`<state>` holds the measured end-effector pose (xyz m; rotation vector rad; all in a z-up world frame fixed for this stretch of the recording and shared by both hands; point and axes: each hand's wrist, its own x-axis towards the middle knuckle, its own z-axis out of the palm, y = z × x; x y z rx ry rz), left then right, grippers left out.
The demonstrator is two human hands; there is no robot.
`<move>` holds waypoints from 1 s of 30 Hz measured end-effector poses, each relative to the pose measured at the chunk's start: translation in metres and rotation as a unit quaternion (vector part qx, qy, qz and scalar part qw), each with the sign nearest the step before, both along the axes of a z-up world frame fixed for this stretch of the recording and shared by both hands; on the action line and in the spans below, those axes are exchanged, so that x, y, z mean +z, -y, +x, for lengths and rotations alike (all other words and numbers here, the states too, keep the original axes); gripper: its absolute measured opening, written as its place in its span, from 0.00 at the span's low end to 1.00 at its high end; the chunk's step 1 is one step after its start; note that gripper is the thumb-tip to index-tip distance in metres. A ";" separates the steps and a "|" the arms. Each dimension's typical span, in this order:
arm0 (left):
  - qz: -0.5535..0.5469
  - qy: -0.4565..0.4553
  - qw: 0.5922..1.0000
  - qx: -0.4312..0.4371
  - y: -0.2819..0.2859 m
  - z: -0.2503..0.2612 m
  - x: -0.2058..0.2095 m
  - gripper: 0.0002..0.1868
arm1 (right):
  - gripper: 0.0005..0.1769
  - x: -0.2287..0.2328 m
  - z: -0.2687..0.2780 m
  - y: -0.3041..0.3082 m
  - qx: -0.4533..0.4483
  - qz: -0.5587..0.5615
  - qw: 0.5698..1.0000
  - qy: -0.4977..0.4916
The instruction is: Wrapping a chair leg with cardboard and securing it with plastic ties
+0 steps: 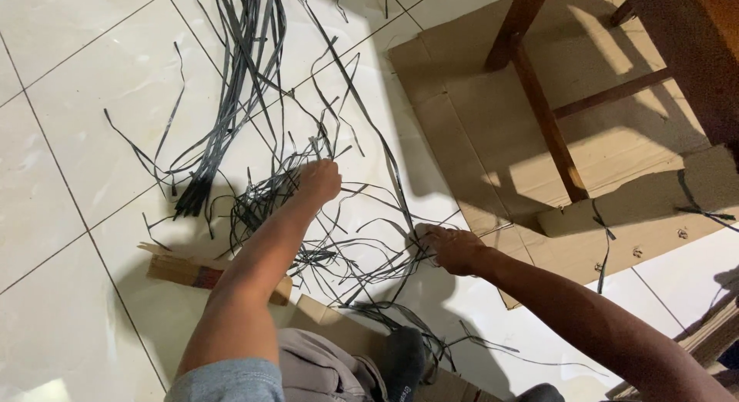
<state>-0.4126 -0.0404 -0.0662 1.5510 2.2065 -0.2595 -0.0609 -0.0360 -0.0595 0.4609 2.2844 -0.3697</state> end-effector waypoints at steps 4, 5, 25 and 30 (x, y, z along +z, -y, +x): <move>0.050 -0.016 0.999 0.001 -0.013 -0.008 -0.017 0.15 | 0.31 0.024 -0.002 -0.002 -0.005 0.009 1.000 -0.005; 0.105 -0.029 0.993 -0.043 -0.013 -0.006 -0.010 0.13 | 0.31 0.012 0.001 -0.004 -0.046 -0.020 0.998 -0.022; 0.468 0.307 0.764 -0.323 -0.028 0.195 0.049 0.10 | 0.19 0.063 0.051 -0.043 -0.405 -0.089 0.826 -0.381; 0.499 0.333 0.785 -0.155 -0.052 0.194 0.049 0.06 | 0.26 0.107 0.098 -0.025 -0.436 -0.094 0.805 -0.392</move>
